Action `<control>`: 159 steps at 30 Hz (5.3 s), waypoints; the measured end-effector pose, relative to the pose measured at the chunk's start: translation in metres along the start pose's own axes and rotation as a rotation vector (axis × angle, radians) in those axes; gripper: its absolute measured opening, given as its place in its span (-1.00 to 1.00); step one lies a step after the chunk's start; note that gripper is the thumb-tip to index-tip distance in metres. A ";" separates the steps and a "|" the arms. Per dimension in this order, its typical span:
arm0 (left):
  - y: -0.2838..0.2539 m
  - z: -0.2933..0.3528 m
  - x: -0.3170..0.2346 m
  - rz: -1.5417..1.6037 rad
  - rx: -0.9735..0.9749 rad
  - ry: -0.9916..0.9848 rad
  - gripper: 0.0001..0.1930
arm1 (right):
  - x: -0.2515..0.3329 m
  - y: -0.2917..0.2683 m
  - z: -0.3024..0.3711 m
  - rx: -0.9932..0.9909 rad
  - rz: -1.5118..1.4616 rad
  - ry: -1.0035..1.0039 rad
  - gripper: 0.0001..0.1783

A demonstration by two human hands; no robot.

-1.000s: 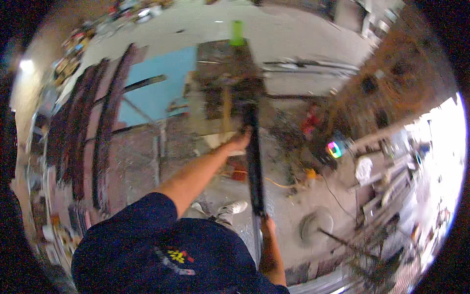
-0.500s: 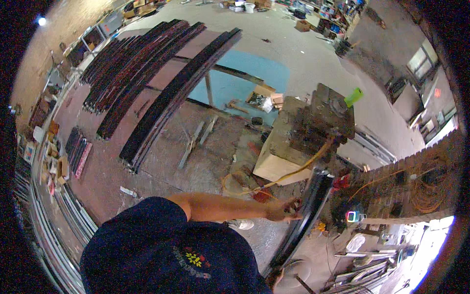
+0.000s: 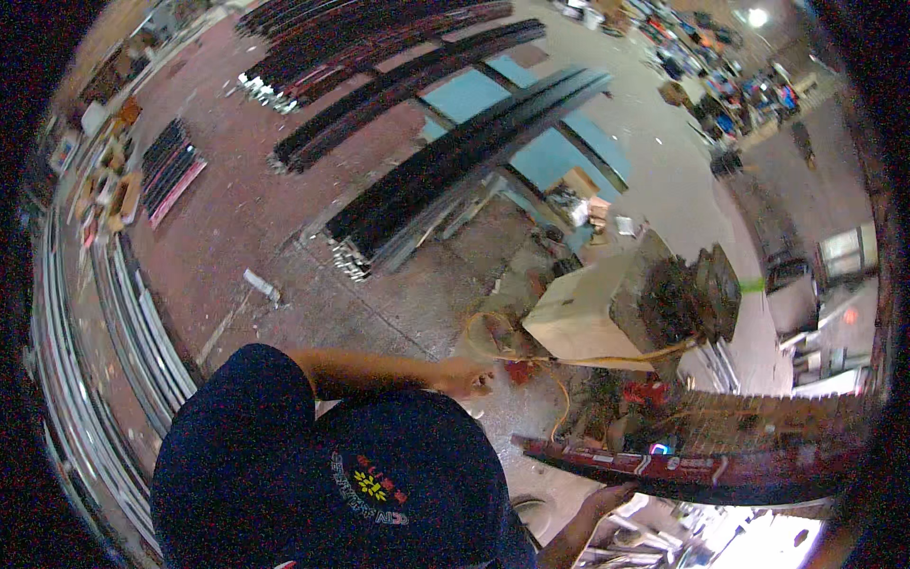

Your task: The person repeatedly picks up long metal profiles from a rack, carries them to a workbench, and places them down. They also handle shorter metal pieces near a machine, placing them into a cardboard box.

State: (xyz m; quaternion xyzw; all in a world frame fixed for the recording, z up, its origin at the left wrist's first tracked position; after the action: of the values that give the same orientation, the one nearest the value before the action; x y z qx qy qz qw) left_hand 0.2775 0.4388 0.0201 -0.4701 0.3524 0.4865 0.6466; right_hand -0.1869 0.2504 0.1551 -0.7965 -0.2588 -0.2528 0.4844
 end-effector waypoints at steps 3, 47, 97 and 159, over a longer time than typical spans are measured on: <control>-0.060 0.055 -0.012 -0.080 -0.271 0.176 -0.42 | 0.113 0.077 0.012 0.223 -0.934 0.451 -0.34; -0.575 0.093 -0.123 -0.786 -1.305 -0.315 -0.09 | 0.222 0.481 0.058 1.241 -0.363 -0.205 -0.60; -0.651 -0.274 0.116 -0.284 -0.761 -0.598 -0.24 | 0.164 0.480 0.033 1.152 0.332 0.097 -0.57; -0.245 0.165 -0.302 -0.982 -0.668 0.495 -0.24 | 0.529 0.066 0.031 0.896 -1.008 -1.105 -0.52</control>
State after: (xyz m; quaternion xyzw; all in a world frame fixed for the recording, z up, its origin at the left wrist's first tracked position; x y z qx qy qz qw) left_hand 0.4281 0.4845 0.4120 -0.8511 0.0645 0.0945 0.5124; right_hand 0.2515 0.3409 0.4462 -0.3299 -0.8535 0.1111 0.3877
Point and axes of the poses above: each hand's wrist, its own z-axis away from the middle knuckle, its own y-axis out of the palm, x = y × z, the point moved 10 cm from there along -z, towards the middle knuckle, and after that the axes turned 6 degrees about -x, right-handed, at the moved point
